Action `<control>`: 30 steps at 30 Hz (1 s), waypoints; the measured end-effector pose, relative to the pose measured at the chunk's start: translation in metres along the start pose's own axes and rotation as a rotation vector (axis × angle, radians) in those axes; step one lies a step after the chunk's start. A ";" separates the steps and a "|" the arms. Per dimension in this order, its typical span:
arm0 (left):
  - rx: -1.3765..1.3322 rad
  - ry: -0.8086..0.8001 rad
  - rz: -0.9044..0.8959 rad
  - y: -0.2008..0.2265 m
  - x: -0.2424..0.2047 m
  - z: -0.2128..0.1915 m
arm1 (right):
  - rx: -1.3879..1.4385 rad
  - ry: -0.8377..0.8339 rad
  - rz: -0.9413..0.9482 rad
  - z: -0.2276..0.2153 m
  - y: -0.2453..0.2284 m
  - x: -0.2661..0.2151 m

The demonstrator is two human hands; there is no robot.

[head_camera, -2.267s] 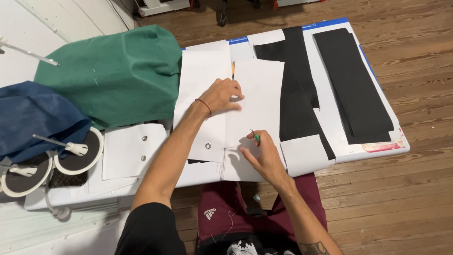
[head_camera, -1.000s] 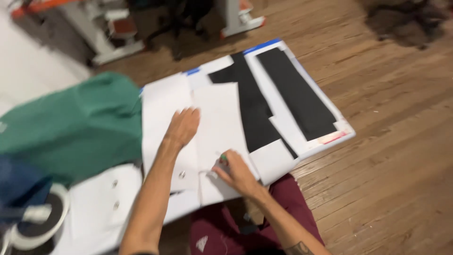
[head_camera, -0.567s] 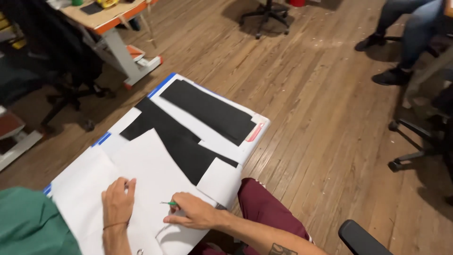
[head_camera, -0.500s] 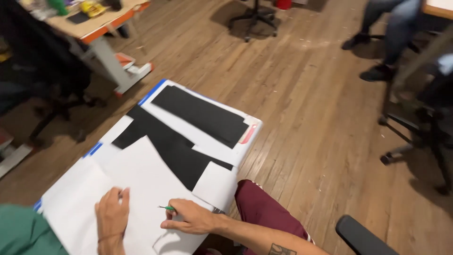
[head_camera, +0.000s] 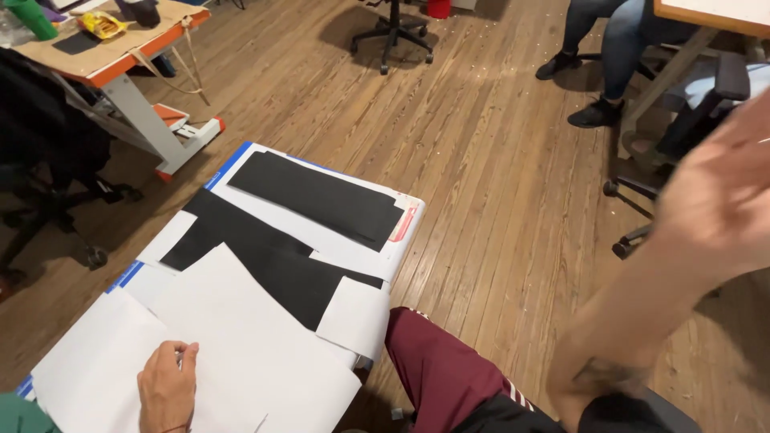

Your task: Marking and aligning paper patterns on a sewing machine table

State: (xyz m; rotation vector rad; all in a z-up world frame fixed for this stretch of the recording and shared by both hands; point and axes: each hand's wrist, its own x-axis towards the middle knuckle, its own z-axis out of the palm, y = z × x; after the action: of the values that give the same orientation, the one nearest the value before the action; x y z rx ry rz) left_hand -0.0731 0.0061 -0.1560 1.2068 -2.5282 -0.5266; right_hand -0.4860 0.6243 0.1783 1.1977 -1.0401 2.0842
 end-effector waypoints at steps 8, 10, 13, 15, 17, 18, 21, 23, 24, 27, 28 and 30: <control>-0.022 0.067 0.022 0.031 -0.019 -0.025 | 0.461 -0.001 0.246 -0.011 0.030 -0.009; -0.002 0.087 0.024 0.038 -0.025 -0.027 | 0.552 -0.003 0.295 -0.008 0.037 -0.008; 0.011 0.060 -0.019 0.050 -0.031 -0.034 | 0.717 0.014 0.393 -0.005 0.043 -0.011; -0.003 0.029 -0.074 0.051 -0.027 -0.034 | 0.806 0.017 0.438 0.000 0.050 -0.009; -0.056 0.052 -0.062 0.040 -0.025 -0.026 | 0.968 0.041 0.531 0.003 0.053 -0.009; -0.055 0.051 -0.070 0.042 -0.027 -0.029 | 0.971 0.040 0.538 0.059 0.051 -0.010; -0.119 0.008 -0.087 0.047 -0.025 -0.038 | 0.048 -0.038 0.897 0.195 0.040 -0.037; -0.152 -0.008 -0.053 0.045 -0.027 -0.038 | -0.183 -0.223 1.501 0.246 0.056 -0.065; -0.151 -0.007 -0.061 0.041 -0.026 -0.035 | -0.180 -0.230 1.506 0.250 0.074 -0.099; -0.146 -0.006 -0.032 0.033 -0.022 -0.027 | 0.062 -0.709 1.329 0.274 0.120 -0.192; -0.128 0.027 0.044 0.030 -0.023 -0.026 | 0.113 -0.727 1.287 0.289 0.130 -0.218; -0.106 0.060 0.109 0.024 -0.022 -0.021 | 0.174 -0.750 1.251 0.318 0.138 -0.249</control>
State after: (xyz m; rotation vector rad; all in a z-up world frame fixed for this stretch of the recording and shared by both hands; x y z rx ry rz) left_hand -0.0678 0.0331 -0.1283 1.0260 -2.4658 -0.5806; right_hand -0.3161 0.2705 0.0102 1.7216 -2.4738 2.6204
